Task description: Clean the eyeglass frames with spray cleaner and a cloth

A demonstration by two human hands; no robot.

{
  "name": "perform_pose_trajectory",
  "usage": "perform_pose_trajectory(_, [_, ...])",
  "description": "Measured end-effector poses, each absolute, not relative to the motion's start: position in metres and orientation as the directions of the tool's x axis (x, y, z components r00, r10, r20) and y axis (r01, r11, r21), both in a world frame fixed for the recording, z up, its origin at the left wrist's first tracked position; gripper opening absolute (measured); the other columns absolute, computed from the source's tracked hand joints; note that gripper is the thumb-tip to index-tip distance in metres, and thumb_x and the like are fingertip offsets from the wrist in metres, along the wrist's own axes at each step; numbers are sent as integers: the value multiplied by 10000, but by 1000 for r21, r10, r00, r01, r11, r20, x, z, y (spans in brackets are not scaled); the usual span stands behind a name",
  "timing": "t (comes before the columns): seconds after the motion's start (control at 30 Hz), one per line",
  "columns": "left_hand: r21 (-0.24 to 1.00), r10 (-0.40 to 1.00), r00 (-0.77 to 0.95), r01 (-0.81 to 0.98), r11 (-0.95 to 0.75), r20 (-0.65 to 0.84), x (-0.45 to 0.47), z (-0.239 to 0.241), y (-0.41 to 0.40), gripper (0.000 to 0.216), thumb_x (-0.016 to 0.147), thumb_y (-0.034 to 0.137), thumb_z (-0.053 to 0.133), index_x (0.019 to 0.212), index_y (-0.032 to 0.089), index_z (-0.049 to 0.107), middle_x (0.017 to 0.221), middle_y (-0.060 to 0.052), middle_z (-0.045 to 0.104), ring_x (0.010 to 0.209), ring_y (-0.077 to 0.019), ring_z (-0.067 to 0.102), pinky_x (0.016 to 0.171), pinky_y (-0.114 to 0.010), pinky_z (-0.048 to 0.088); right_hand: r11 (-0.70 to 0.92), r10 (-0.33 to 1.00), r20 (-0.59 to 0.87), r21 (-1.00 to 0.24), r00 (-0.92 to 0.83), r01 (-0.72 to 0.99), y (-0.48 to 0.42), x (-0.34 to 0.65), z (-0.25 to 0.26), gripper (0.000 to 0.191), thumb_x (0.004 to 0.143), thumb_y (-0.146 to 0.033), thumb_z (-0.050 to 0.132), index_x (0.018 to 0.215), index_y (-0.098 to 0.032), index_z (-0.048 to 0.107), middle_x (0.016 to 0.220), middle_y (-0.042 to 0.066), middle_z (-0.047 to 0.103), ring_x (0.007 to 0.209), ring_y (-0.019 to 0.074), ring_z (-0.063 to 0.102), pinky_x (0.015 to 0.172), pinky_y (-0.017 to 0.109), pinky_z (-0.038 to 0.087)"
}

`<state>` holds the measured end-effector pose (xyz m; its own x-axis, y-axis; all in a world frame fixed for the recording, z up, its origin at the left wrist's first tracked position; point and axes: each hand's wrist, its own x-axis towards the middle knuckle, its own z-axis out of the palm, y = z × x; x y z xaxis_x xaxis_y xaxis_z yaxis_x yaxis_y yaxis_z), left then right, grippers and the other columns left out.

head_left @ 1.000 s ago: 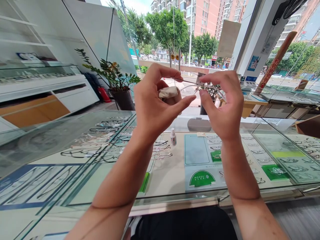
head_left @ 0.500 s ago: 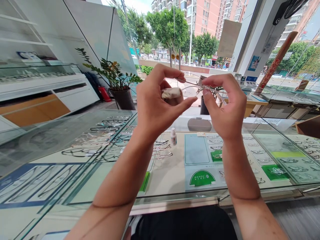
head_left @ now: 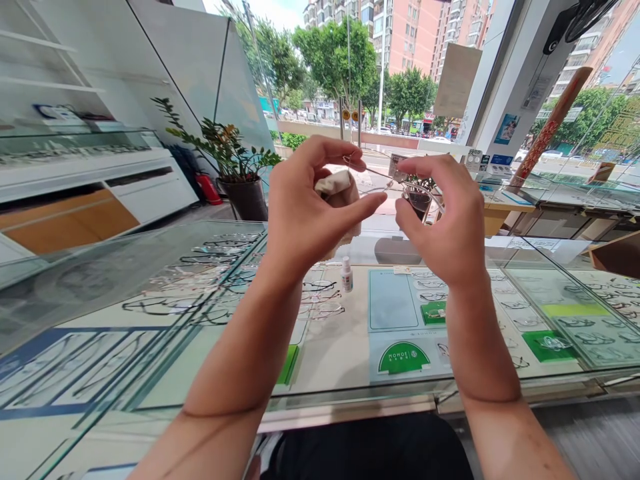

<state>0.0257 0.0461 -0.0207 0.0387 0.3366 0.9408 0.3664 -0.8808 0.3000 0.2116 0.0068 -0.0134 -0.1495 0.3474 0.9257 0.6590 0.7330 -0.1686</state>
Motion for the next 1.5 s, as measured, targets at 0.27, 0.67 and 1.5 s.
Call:
perform_pose_trajectory(0.27, [278,334,86,384,-880,939,26,-19,42,460,669,340,925,1057,266,689,1033,-33,768,795,-213,699,581,-380,524,693,385,915,-197,-124,693,14,212,-16,164,880,-106,678,1001,-215,695,1017,61,759,997,283,688,976,549,503])
perform_pose_trajectory(0.67, [306,374,119,379,-873,920,26,-12,33,441,665,294,904,1059,282,705,1054,-54,772,826,-241,705,594,-393,559,803,489,866,-401,-103,441,25,219,-17,72,935,-220,624,901,-236,685,887,1,731,873,175,694,827,361,602])
perform_pose_trajectory(1.5, [527,550,14,265,-808,835,41,-13,15,63,818,269,802,785,222,777,776,-12,761,777,-168,686,706,-303,532,839,288,957,-236,-32,491,17,200,-24,129,1009,-234,595,1023,-210,721,1034,37,753,1058,208,720,1028,435,571])
